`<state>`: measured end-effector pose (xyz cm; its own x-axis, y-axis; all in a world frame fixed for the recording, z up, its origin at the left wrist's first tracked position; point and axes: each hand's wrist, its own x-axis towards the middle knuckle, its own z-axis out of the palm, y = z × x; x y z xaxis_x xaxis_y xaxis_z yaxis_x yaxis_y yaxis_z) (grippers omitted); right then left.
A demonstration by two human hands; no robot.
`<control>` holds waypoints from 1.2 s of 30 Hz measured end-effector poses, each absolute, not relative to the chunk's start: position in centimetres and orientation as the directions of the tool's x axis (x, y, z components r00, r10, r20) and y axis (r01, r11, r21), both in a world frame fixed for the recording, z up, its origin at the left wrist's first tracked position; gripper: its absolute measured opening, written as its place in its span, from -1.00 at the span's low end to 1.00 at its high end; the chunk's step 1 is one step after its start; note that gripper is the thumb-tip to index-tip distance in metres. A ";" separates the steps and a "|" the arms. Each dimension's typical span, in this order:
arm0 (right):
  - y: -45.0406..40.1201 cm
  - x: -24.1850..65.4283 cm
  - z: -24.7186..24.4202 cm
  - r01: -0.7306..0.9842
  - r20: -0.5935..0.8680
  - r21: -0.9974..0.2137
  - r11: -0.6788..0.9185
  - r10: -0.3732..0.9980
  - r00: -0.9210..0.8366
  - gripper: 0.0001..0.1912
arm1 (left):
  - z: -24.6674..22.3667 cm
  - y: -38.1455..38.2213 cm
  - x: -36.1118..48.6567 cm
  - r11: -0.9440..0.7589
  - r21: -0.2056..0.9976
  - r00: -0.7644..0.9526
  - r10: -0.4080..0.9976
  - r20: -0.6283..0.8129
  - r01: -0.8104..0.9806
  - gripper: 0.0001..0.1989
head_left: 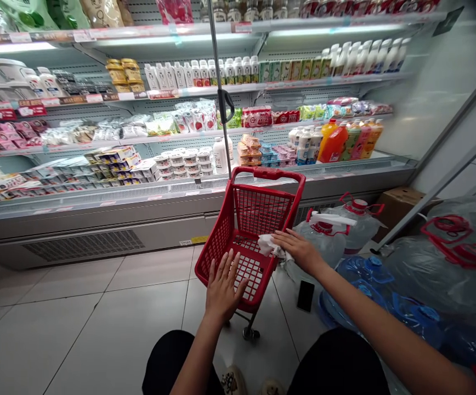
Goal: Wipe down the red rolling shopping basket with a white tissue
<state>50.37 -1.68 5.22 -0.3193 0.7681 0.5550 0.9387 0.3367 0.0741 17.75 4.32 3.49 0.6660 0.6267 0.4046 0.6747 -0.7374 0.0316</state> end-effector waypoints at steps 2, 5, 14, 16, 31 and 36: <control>-2.4 48.1 4.4 0.932 0.572 0.066 0.355 0.752 -0.327 -0.36 | 3.4 5.0 17.4 -0.720 0.045 0.649 0.650 0.395 0.693 -0.30; -4.3 43.4 3.2 0.898 0.571 0.051 0.436 0.726 -0.385 -0.39 | 3.2 6.5 16.7 -0.663 0.082 0.596 0.714 0.368 0.744 -0.29; -0.9 46.5 4.4 0.868 0.623 0.035 0.495 0.668 -0.406 -0.41 | 3.3 10.5 13.4 -0.553 0.096 0.484 0.790 0.376 0.827 -0.31; 0.2 48.1 4.5 0.906 0.634 0.009 0.423 0.698 -0.332 -0.40 | 3.6 10.4 13.3 -0.530 0.097 0.464 0.804 0.371 0.842 -0.31; 0.8 51.2 6.1 0.936 0.561 0.113 0.332 0.757 -0.336 -0.35 | 3.3 5.5 19.5 -0.722 0.112 0.655 0.673 0.343 0.683 -0.30; 1.6 56.1 7.0 0.990 0.632 0.074 0.117 0.763 -0.137 -0.34 | 3.7 6.0 19.1 -0.712 0.104 0.648 0.681 0.341 0.694 -0.31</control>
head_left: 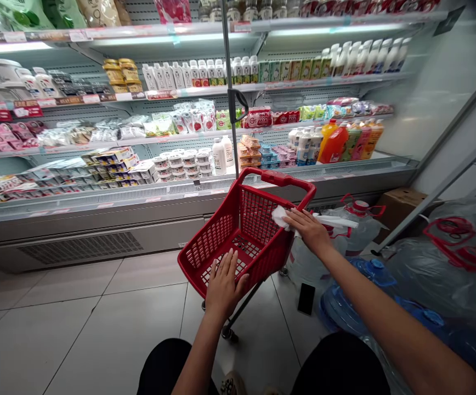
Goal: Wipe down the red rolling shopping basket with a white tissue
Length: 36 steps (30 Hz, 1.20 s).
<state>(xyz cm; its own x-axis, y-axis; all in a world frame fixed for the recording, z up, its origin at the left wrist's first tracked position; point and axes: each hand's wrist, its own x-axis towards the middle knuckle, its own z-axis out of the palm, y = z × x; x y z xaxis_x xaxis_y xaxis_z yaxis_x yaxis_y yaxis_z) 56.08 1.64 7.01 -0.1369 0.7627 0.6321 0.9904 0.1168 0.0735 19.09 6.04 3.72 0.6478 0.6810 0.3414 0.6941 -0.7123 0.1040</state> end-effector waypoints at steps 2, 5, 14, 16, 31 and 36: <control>1.6 54.5 6.2 0.993 0.658 0.059 0.103 0.744 -0.116 -0.35 | 3.8 6.3 19.0 -0.705 0.101 0.643 0.688 0.336 0.702 -0.32; 1.2 50.4 4.6 0.977 0.646 0.098 0.189 0.734 -0.207 -0.36 | 3.9 6.8 18.5 -0.690 0.092 0.627 0.699 0.345 0.718 -0.33; -0.2 56.1 8.6 0.962 0.584 0.168 0.215 0.765 -0.273 -0.37 | 3.9 8.1 16.9 -0.646 0.042 0.605 0.733 0.311 0.762 -0.32; -0.3 58.1 9.3 0.979 0.620 0.145 0.144 0.758 -0.203 -0.38 | 3.8 8.2 17.2 -0.638 0.031 0.600 0.739 0.305 0.769 -0.31; 0.7 49.6 5.5 0.898 0.564 0.117 0.424 0.716 -0.412 -0.34 | 3.6 8.2 18.7 -0.602 0.057 0.562 0.772 0.296 0.797 -0.29; 1.5 57.5 8.0 0.978 0.630 0.079 0.194 0.751 -0.200 -0.35 | 3.4 8.1 18.9 -0.595 0.054 0.549 0.769 0.326 0.802 -0.31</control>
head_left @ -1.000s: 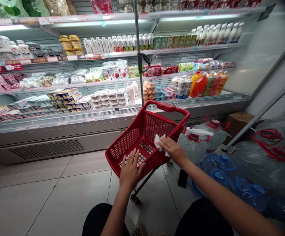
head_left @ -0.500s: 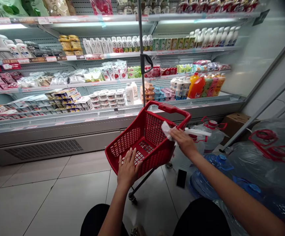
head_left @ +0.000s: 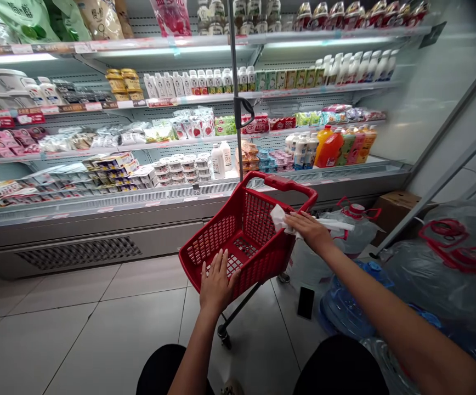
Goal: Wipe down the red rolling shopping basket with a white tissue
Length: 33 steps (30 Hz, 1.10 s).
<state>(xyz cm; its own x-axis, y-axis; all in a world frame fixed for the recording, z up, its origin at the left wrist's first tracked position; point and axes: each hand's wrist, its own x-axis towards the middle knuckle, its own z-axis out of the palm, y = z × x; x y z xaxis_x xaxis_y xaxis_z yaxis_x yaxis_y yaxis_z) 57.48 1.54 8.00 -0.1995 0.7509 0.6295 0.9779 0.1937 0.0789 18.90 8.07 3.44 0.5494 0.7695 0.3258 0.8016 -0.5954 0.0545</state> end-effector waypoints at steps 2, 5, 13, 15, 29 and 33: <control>1.6 57.1 7.6 0.984 0.641 0.066 0.166 0.749 -0.169 -0.37 | 3.3 8.0 19.0 -0.591 0.061 0.540 0.771 0.339 0.805 -0.31; 1.6 51.4 5.4 0.975 0.647 0.034 0.218 0.739 -0.187 -0.41 | 3.1 8.1 19.3 -0.579 0.074 0.523 0.778 0.349 0.812 -0.28; 1.9 38.3 2.5 0.881 0.660 -0.002 0.472 0.663 -0.354 -0.44 | 2.9 8.3 19.1 -0.578 0.074 0.516 0.774 0.368 0.813 -0.24; 1.9 40.4 3.6 0.867 0.627 -0.008 0.499 0.677 -0.384 -0.41 | 3.0 8.2 19.0 -0.568 0.092 0.507 0.787 0.353 0.818 -0.23; 1.6 49.0 4.6 0.988 0.690 -0.082 0.130 0.722 -0.038 -0.35 | 3.2 6.9 20.3 -0.535 0.095 0.470 0.803 0.366 0.839 -0.28; 2.0 46.8 3.8 0.976 0.670 -0.058 0.208 0.733 -0.116 -0.47 | 3.3 6.2 20.7 -0.535 0.108 0.471 0.809 0.353 0.838 -0.29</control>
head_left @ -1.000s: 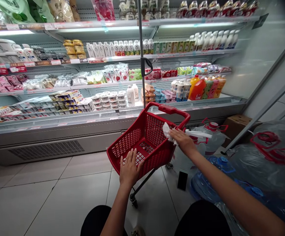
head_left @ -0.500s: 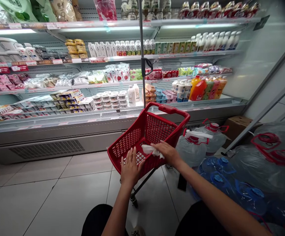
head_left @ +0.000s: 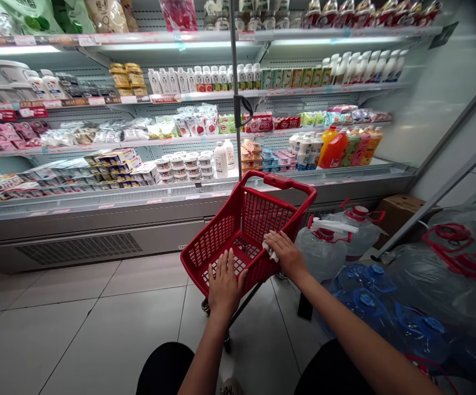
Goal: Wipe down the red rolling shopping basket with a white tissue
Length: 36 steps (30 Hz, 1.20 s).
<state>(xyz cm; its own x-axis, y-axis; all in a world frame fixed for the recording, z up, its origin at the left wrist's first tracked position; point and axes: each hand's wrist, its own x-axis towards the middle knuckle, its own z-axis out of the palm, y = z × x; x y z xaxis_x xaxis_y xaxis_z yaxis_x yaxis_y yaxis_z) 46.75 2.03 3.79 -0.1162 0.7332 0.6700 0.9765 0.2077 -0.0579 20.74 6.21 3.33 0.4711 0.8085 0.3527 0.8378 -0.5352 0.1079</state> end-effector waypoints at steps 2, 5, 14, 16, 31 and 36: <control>2.1 46.3 4.1 0.968 0.669 -0.079 0.240 0.733 -0.127 -0.53 | 3.3 5.9 21.0 -0.535 0.114 0.471 0.811 0.348 0.837 -0.30; 1.8 46.0 5.0 0.943 0.665 -0.125 0.308 0.732 -0.151 -0.57 | 3.3 5.6 21.2 -0.538 0.120 0.475 0.812 0.341 0.834 -0.32; 1.0 42.2 6.3 0.779 0.626 -0.521 0.350 0.776 0.070 -0.53 | 3.2 5.6 21.2 -0.540 0.100 0.484 0.810 0.332 0.836 -0.35; 1.2 42.4 5.6 0.837 0.626 -0.413 0.359 0.780 -0.025 -0.54 | 3.1 5.6 21.2 -0.539 0.096 0.480 0.806 0.346 0.837 -0.35; 1.0 40.2 3.8 0.891 0.584 -0.173 0.420 0.772 -0.250 -0.47 | 3.1 5.7 21.3 -0.554 0.106 0.493 0.800 0.341 0.825 -0.35; 1.5 43.4 4.9 0.903 0.639 -0.227 0.365 0.755 -0.144 -0.50 | 2.9 5.7 21.3 -0.549 0.119 0.481 0.802 0.353 0.827 -0.33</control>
